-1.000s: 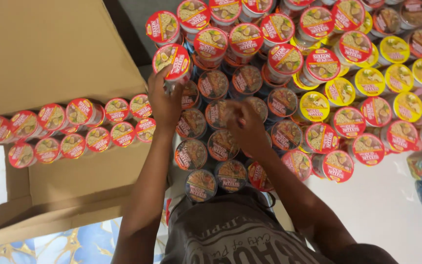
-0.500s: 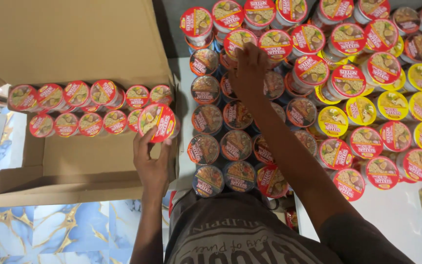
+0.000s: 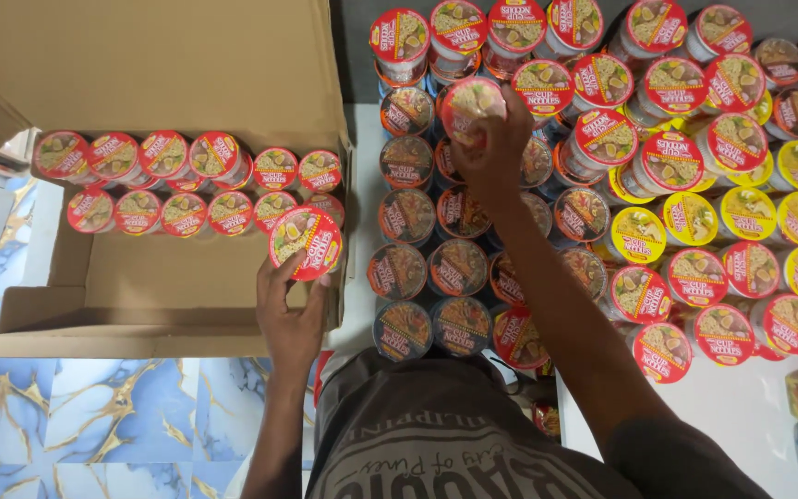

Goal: The person packs instant noodle cups into a cardboard box. They pick up the cups from a large stack on a table and place them into the box, arranging them in rows.

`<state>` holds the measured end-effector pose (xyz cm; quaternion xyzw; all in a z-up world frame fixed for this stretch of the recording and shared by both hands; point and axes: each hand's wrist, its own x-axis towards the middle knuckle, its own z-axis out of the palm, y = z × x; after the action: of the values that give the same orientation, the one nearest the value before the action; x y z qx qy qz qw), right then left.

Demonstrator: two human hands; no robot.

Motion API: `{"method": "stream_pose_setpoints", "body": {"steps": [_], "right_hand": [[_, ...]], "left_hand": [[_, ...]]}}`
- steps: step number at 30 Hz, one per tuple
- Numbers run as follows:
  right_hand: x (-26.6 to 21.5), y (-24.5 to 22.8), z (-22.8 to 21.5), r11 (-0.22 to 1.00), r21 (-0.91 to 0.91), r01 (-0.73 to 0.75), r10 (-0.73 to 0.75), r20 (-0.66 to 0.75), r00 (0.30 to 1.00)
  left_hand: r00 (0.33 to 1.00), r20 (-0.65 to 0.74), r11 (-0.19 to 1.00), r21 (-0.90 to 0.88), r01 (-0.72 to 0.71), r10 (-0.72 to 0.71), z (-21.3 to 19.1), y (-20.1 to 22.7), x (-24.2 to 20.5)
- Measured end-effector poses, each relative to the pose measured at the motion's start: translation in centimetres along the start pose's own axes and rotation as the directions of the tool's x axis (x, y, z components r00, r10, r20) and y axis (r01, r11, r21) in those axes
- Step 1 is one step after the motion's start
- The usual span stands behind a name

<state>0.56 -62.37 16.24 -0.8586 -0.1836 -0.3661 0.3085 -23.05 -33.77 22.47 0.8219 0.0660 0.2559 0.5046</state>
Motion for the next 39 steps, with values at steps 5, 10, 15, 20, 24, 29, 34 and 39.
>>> {"method": "stream_pose_setpoints", "body": {"steps": [5,10,15,20,24,29,34,39], "right_hand": [[-1.5,-5.8,-5.9,0.973,0.21,-0.098,0.102,-0.008,0.995],[-4.7,-14.7,-11.8,0.791,0.58,-0.197,0.035,0.278,0.96],[-8.5,-17.3,-12.8,0.661,0.674,-0.33,0.041,0.406,0.913],[-8.9,-16.8,-12.8,0.609,0.671,-0.423,0.046,0.503,0.863],[-7.4,-17.6,-12.5,0.662,0.63,-0.407,0.018,0.53,0.848],[-6.6,-19.5,-10.7,0.714,0.576,-0.398,0.03,0.543,0.839],[-5.8,-22.7,-8.4,0.747,0.524,-0.411,0.066,0.556,0.829],[-5.6,-25.3,-4.5,0.792,0.41,-0.452,0.136,0.603,0.786]], "left_hand": [[0.996,-0.004,0.995,0.039,-0.094,0.094,-0.8,1.3,-0.8],[0.986,0.154,0.981,-0.19,-0.027,0.057,-0.4,2.4,-1.8],[0.955,0.275,0.894,-0.447,0.022,0.114,-0.7,3.0,-2.4],[0.923,0.383,0.875,-0.457,0.158,0.033,-1.5,2.3,-2.1],[0.92,0.39,0.9,-0.411,0.146,0.029,-2.0,1.0,-1.6],[0.927,0.371,0.92,-0.341,0.195,-0.059,-3.7,-2.2,-1.5],[0.904,0.412,0.946,-0.231,0.227,-0.116,-6.7,-3.1,1.2],[0.907,0.419,0.996,-0.057,0.069,-0.039,-9.0,-4.7,5.3]]}}
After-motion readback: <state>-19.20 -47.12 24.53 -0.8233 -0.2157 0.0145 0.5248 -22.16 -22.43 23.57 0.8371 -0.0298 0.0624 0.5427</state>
